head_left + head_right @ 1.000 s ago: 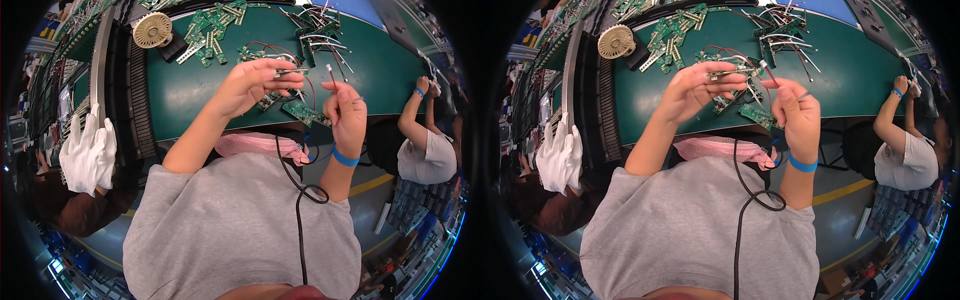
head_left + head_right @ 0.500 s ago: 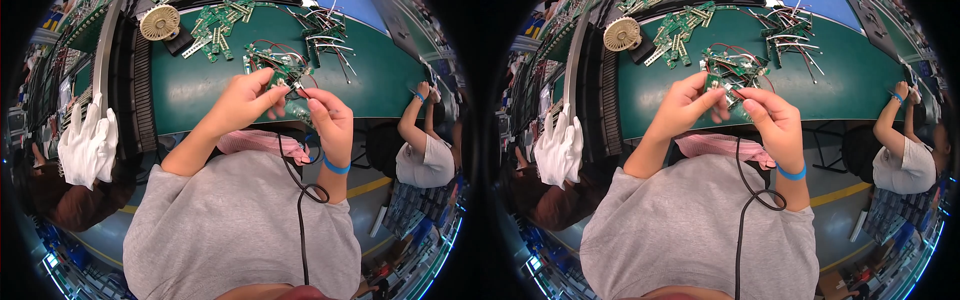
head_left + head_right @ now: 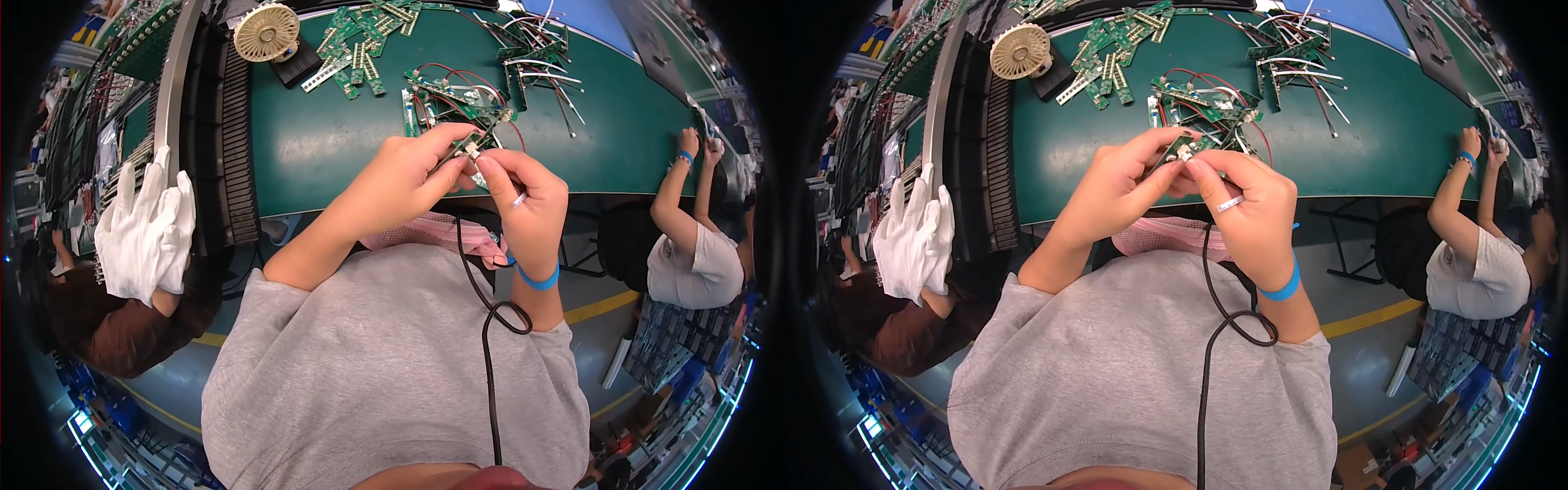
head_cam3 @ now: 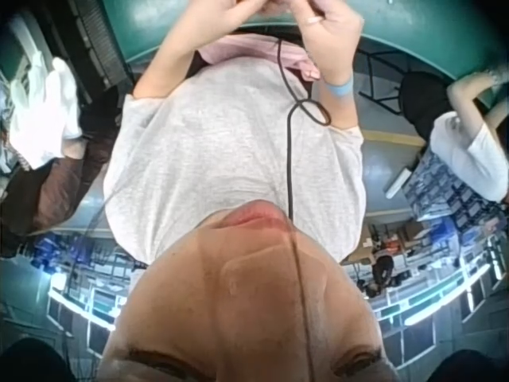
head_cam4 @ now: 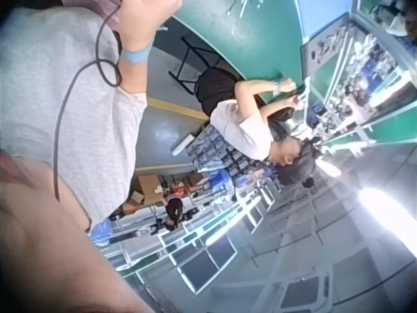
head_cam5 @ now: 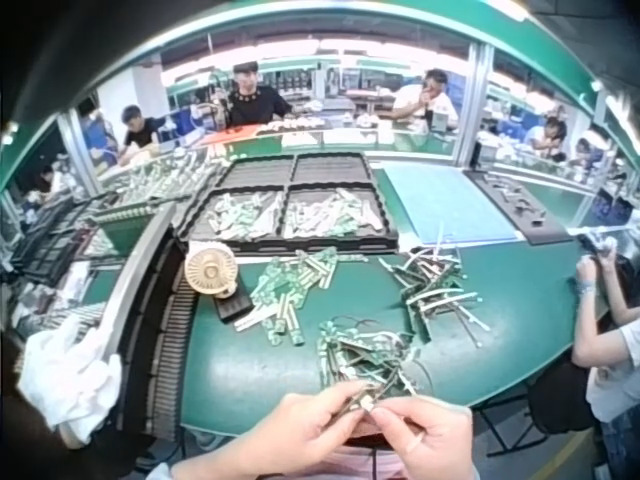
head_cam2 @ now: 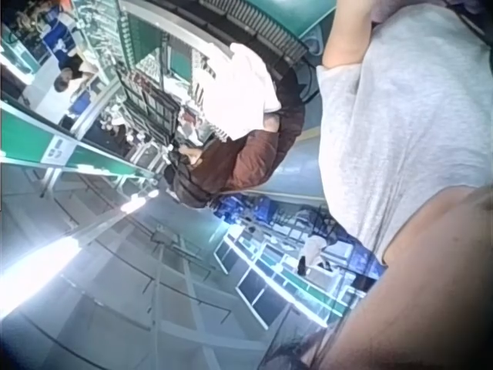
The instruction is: The person assembles electronic components by connecting wire harnesses to circuit boards by hand and placing the assembled boards onto the workbench.
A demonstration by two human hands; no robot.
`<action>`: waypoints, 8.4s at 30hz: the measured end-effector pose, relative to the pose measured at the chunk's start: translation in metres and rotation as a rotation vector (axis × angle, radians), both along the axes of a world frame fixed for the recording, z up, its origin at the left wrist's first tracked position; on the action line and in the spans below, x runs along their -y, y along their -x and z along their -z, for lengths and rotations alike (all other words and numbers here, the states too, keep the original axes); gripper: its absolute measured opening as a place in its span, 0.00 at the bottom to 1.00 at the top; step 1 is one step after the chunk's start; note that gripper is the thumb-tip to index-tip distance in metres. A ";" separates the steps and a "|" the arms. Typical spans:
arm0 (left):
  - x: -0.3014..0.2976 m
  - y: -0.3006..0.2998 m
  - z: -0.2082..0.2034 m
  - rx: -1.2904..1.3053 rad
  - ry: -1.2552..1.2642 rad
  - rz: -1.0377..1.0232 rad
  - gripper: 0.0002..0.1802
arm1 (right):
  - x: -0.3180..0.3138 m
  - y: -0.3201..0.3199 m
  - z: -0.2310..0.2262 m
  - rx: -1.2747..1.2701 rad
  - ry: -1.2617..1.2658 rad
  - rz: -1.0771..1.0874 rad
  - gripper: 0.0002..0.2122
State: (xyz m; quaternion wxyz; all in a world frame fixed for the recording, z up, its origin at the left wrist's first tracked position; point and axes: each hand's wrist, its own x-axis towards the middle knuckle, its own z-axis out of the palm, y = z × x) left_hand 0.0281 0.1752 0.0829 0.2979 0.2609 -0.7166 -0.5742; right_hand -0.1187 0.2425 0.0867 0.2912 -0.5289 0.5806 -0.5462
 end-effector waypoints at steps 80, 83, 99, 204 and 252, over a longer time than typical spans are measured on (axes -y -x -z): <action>-0.013 0.019 0.071 -0.238 -0.520 -0.025 0.10 | -0.027 0.031 0.056 0.195 -0.235 -0.087 0.05; -0.016 0.021 0.069 -0.240 -0.557 -0.029 0.10 | -0.027 0.028 0.060 0.268 -0.224 -0.079 0.05; -0.020 0.018 0.072 -0.318 -0.578 -0.031 0.08 | -0.026 0.022 0.052 0.449 -0.272 -0.083 0.05; 0.107 0.301 -0.026 0.481 0.674 0.035 0.25 | 0.092 0.370 0.050 0.569 0.017 0.568 0.08; 0.075 0.041 0.078 -0.334 -0.920 0.199 0.13 | 0.038 0.064 0.053 -0.214 0.170 0.295 0.04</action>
